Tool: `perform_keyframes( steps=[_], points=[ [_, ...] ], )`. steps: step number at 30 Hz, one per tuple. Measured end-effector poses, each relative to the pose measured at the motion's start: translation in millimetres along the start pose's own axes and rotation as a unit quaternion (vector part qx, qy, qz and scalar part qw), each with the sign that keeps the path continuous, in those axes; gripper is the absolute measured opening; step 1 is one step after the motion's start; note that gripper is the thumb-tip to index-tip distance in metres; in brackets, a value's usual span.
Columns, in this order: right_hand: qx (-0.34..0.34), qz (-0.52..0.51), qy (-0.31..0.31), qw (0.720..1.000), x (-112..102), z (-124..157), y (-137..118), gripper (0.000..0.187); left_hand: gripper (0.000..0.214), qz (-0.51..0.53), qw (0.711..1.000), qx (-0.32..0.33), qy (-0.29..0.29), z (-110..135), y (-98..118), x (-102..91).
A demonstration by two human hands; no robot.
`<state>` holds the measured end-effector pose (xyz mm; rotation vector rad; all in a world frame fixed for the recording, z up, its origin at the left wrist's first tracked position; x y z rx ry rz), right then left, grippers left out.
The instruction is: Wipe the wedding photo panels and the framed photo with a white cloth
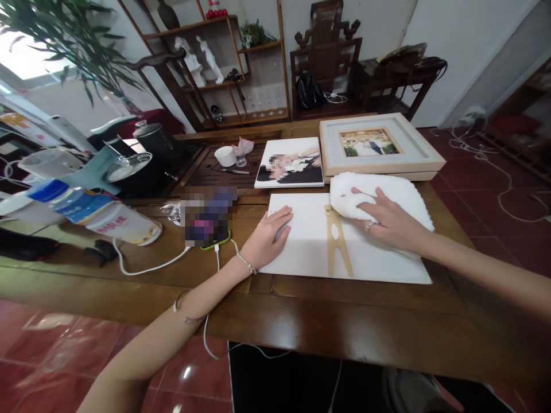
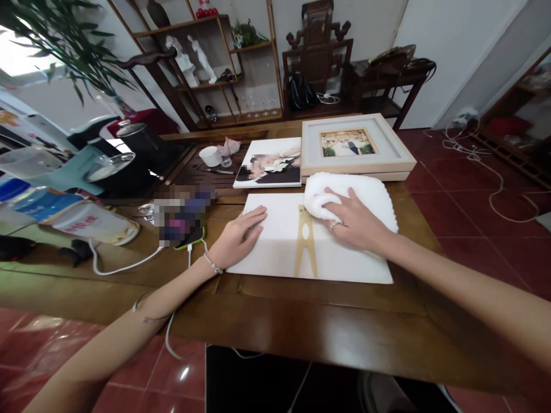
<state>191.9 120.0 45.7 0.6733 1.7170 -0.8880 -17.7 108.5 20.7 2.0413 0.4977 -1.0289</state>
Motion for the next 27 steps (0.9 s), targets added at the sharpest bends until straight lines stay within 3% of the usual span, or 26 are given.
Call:
perform_keyframes(
  steps=[3,7,11,14,18,24,27],
  points=[
    [0.004,0.019,0.021,1.0,8.3,4.1,-20.1,0.03,0.037,0.004,1.0,-0.007,0.004,-0.8,0.2,-0.5],
    [-0.057,-0.001,0.013,0.998,17.3,32.2,-65.9,0.035,0.039,0.01,1.0,-0.019,0.002,-0.8,-2.1,0.7],
    [-0.14,-0.041,-0.049,0.988,23.9,63.0,-113.4,0.027,0.042,0.011,1.0,-0.027,-0.001,0.9,-6.6,3.4],
    [-0.196,-0.055,-0.108,0.973,24.5,68.7,-132.1,0.024,0.046,-0.006,0.999,-0.027,-0.02,2.4,-9.0,7.9],
    [-0.212,-0.026,-0.133,0.968,20.6,42.9,-111.9,0.039,0.047,-0.026,0.998,-0.038,-0.041,3.1,-11.0,11.3],
    [-0.187,0.037,-0.045,0.981,19.0,-17.9,-55.5,0.027,0.046,-0.027,0.998,-0.04,-0.051,1.5,-8.6,10.5],
    [-0.142,0.039,-0.017,0.989,22.4,-37.8,-45.8,0.029,0.046,-0.029,0.997,-0.044,-0.056,1.5,-8.9,11.0]
  ],
)
Point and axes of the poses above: each hand's wrist, its own z-axis away from the middle knuckle, its own x-axis out of the palm, y = z × x, the point moved 8 cm from there along -z, towards the middle knuckle, and after that the axes turned 3 degrees about x, right-handed, at the moved point
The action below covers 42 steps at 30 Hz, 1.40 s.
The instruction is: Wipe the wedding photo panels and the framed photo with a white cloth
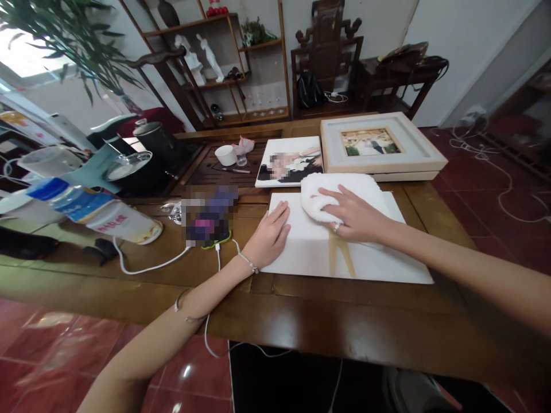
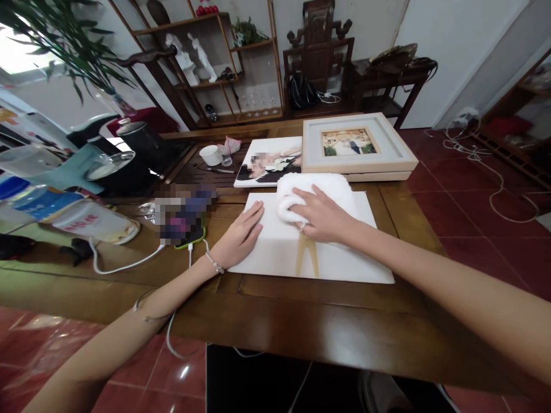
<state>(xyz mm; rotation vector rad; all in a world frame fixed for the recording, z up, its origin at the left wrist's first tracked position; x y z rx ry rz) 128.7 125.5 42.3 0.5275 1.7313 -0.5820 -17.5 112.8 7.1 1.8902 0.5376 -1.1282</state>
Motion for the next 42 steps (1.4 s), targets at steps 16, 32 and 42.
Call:
perform_keyframes(
  steps=[16,32,42],
  points=[
    [-0.109,-0.071,-0.058,0.99,6.6,66.8,-122.3,0.025,0.047,0.018,1.0,0.021,0.006,2.0,-2.2,-0.6],
    [0.095,0.004,-0.012,0.995,11.1,-27.0,-17.4,0.036,0.044,0.06,0.997,-0.007,0.05,-0.8,-3.1,-7.9],
    [-0.098,-0.089,-0.09,0.987,13.2,1.9,-117.6,0.032,0.049,0.169,0.97,-0.067,0.162,4.3,-11.8,-28.7]
  ],
)
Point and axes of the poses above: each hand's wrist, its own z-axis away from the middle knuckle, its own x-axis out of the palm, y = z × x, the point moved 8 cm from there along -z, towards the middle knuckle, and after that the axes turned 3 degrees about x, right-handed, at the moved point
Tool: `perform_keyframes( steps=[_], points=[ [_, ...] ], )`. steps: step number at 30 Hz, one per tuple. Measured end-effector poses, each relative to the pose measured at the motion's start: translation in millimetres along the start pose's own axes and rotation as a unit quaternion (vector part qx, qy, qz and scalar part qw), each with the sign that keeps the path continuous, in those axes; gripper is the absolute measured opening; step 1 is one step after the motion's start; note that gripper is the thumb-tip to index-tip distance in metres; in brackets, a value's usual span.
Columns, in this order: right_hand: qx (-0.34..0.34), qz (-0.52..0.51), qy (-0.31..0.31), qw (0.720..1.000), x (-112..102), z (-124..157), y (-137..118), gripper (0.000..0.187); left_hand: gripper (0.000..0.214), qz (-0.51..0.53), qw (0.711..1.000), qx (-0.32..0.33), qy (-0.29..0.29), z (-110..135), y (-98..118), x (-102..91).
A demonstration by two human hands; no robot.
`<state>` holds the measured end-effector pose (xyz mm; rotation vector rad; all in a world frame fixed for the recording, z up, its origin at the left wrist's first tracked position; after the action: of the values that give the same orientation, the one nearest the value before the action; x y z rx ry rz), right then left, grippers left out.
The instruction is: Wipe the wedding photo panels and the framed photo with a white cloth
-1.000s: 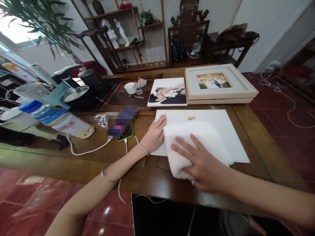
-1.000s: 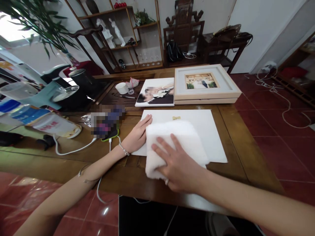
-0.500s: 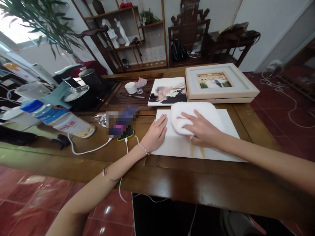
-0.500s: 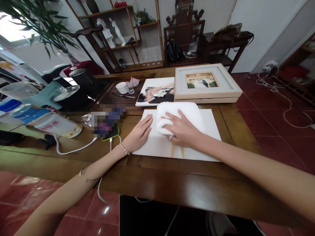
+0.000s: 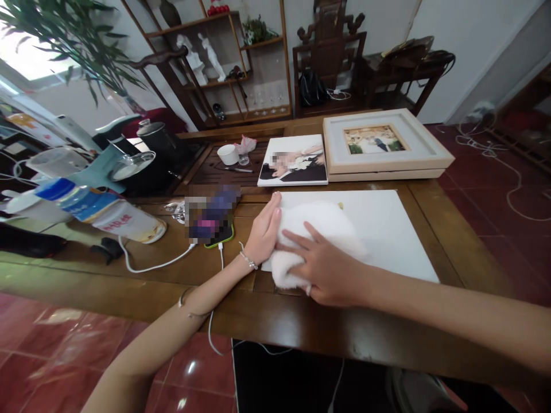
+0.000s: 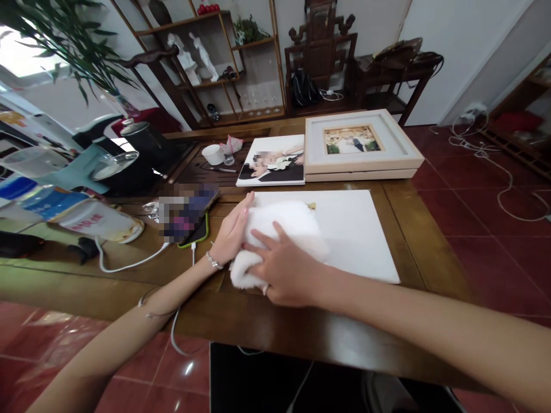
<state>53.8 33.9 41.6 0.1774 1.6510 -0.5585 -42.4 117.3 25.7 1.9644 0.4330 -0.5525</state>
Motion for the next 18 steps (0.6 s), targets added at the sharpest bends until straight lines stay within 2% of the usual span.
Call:
perform_keyframes(
  steps=[4,6,8,11,13,16,18],
  points=[
    [-0.033,-0.052,-0.022,0.998,2.7,31.1,-22.6,0.036,0.049,-0.027,0.998,0.005,-0.048,1.1,1.7,9.1],
    [-0.025,-0.064,-0.027,0.997,-1.7,43.9,-24.5,0.043,0.049,-0.055,0.995,0.015,-0.077,1.6,3.7,14.2],
    [0.0,-0.072,-0.022,0.997,-10.9,51.9,-18.1,0.043,0.047,-0.09,0.99,0.032,-0.108,2.8,5.1,19.7],
    [0.067,-0.094,-0.014,0.993,-26.9,55.6,7.5,0.032,0.044,-0.155,0.973,0.067,-0.155,6.3,6.2,28.6],
    [0.138,-0.119,0.001,0.983,-37.0,54.4,35.1,0.027,0.043,-0.182,0.966,0.077,-0.168,8.4,5.4,31.5],
    [0.243,-0.19,0.055,0.95,-49.6,47.6,79.1,0.022,0.043,-0.193,0.964,0.08,-0.167,9.7,4.8,31.5],
    [0.275,-0.238,0.098,0.927,-55.9,35.8,100.3,0.028,0.043,-0.193,0.964,0.086,-0.163,9.8,5.6,31.2]
  ],
)
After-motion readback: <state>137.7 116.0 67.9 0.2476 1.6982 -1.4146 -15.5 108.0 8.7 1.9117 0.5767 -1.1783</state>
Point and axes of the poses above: each hand's wrist, its own z-axis away from the middle knuckle, its own x-axis out of the palm, y = z × x, the point moved 8 cm from there along -z, towards the middle knuckle, and after that the axes turned 3 degrees about x, right-handed, at the moved point
